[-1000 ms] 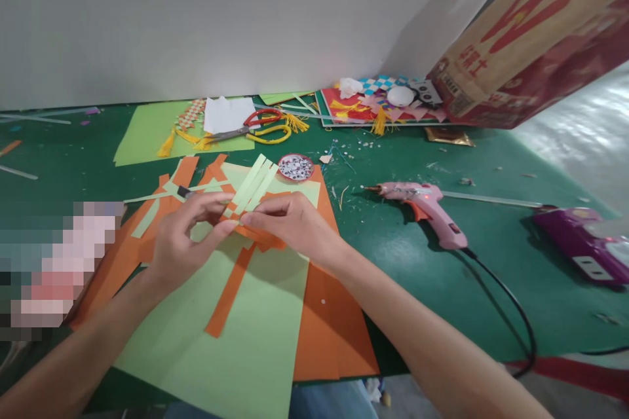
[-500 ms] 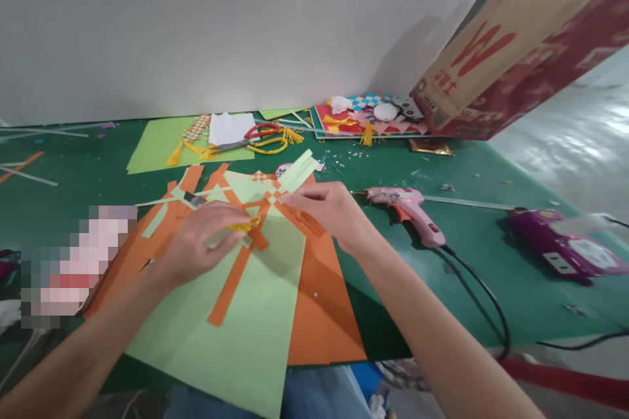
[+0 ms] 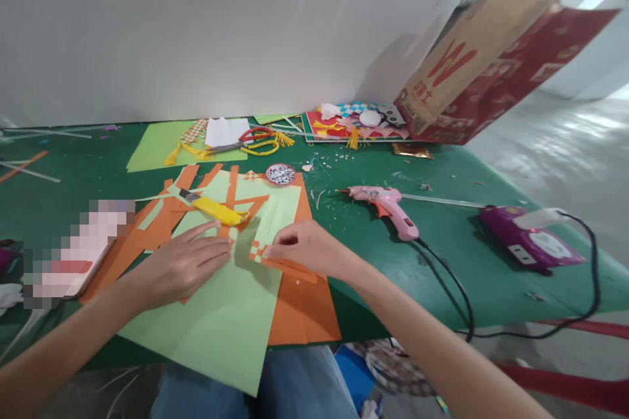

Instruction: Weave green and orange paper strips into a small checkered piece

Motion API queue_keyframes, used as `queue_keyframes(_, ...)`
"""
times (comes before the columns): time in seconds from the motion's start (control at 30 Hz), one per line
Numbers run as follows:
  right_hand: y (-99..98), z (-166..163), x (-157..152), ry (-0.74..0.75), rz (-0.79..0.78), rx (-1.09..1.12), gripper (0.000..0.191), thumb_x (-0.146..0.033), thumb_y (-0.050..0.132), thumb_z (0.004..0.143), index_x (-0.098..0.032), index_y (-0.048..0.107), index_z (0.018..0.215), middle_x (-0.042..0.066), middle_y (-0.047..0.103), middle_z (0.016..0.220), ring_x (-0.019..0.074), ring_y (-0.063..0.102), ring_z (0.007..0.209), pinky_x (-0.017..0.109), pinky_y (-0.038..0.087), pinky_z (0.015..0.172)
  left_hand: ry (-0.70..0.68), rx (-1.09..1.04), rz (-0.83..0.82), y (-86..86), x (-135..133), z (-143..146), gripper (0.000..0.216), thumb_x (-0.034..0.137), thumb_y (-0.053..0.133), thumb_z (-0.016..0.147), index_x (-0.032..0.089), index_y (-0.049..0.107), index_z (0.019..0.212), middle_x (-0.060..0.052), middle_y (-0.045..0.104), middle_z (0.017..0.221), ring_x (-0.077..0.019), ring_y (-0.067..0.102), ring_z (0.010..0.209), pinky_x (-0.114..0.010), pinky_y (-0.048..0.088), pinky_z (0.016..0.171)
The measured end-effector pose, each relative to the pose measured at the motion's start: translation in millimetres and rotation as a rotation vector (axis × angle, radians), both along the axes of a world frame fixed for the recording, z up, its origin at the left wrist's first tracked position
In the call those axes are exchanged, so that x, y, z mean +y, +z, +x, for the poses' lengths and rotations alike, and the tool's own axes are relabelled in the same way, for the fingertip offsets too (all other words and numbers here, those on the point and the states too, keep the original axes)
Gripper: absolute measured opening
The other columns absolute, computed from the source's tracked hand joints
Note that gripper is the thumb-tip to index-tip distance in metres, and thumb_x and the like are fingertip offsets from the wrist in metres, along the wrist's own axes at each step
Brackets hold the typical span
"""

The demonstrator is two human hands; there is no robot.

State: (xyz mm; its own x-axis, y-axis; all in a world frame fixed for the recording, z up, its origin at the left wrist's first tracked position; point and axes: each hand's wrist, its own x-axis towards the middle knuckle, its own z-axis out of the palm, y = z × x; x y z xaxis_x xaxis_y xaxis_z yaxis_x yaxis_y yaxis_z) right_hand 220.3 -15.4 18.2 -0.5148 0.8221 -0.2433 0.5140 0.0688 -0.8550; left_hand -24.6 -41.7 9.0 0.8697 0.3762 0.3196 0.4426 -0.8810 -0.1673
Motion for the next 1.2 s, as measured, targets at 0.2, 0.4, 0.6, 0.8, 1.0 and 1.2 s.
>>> queue_keyframes(0.2, 4.2, -12, -8, 0.112, 0.299, -0.332, 0.019, -0.029, 0.064, 0.08, -0.017, 0.066, 0.065, 0.001, 0.064, 0.064, 0.0126, 0.055, 0.06, 0.023, 0.037, 0.053, 0.206, -0.225, -0.061, -2.9, -14, 7, 0.019, 0.02, 0.046, 0.094, 0.015, 0.064, 0.091, -0.008, 0.073, 0.088, -0.0214, 0.068, 0.082, -0.041, 0.054, 0.082)
queue_keyframes(0.4, -7.7, -6, -29, 0.188, 0.878, -0.419, 0.01, -0.023, 0.06, 0.086, -0.017, 0.067, 0.084, 0.006, 0.066, 0.081, 0.018, 0.06, 0.076, 0.029, 0.049, 0.067, 0.301, -0.212, -0.213, -6.8, -22, 27, 0.025, 0.035, 0.048, 0.094, 0.015, 0.062, 0.088, -0.008, 0.068, 0.082, -0.0235, 0.063, 0.081, -0.038, 0.052, 0.072)
queue_keyframes(0.6, -28.5, -2, -39, 0.19, 1.051, -0.315, 0.014, -0.019, 0.056, 0.088, -0.015, 0.068, 0.081, 0.005, 0.066, 0.077, 0.018, 0.059, 0.073, 0.031, 0.051, 0.066, 0.369, -0.183, -0.264, -18.8, -25, 30, 0.025, 0.036, 0.047, 0.094, 0.016, 0.061, 0.089, -0.007, 0.065, 0.088, -0.0231, 0.059, 0.085, -0.039, 0.051, 0.076)
queue_keyframes(0.8, -38.0, -1, -38, 0.199, 1.193, -0.369, 0.021, -0.009, 0.05, 0.088, -0.014, 0.066, 0.075, 0.006, 0.065, 0.074, 0.0181, 0.057, 0.071, 0.029, 0.046, 0.061, 0.376, -0.206, -0.275, -24.1, -28, 29, 0.02, 0.032, 0.051, 0.093, 0.014, 0.059, 0.093, -0.007, 0.064, 0.092, -0.0227, 0.058, 0.088, -0.039, 0.05, 0.078)
queue_keyframes(1.0, -37.1, -2, -40, 0.207, 1.217, -0.395, 0.02, -0.006, 0.051, 0.085, -0.014, 0.068, 0.077, 0.006, 0.066, 0.074, 0.0187, 0.056, 0.07, 0.03, 0.043, 0.059, 0.361, -0.225, -0.229, -26.1, -30, 30, 0.017, 0.029, 0.053, 0.093, 0.013, 0.06, 0.095, -0.006, 0.066, 0.093, -0.0227, 0.059, 0.089, -0.039, 0.049, 0.078)
queue_keyframes(1.2, -38.0, 1, -42, 0.205, 1.249, -0.389, 0.022, -0.01, 0.05, 0.089, -0.015, 0.069, 0.078, 0.005, 0.064, 0.072, 0.0174, 0.055, 0.069, 0.029, 0.042, 0.059, 0.329, -0.234, -0.17, -27.0, -29, 32, 0.018, 0.026, 0.05, 0.094, 0.012, 0.061, 0.091, -0.006, 0.067, 0.09, -0.022, 0.06, 0.086, -0.038, 0.049, 0.076)
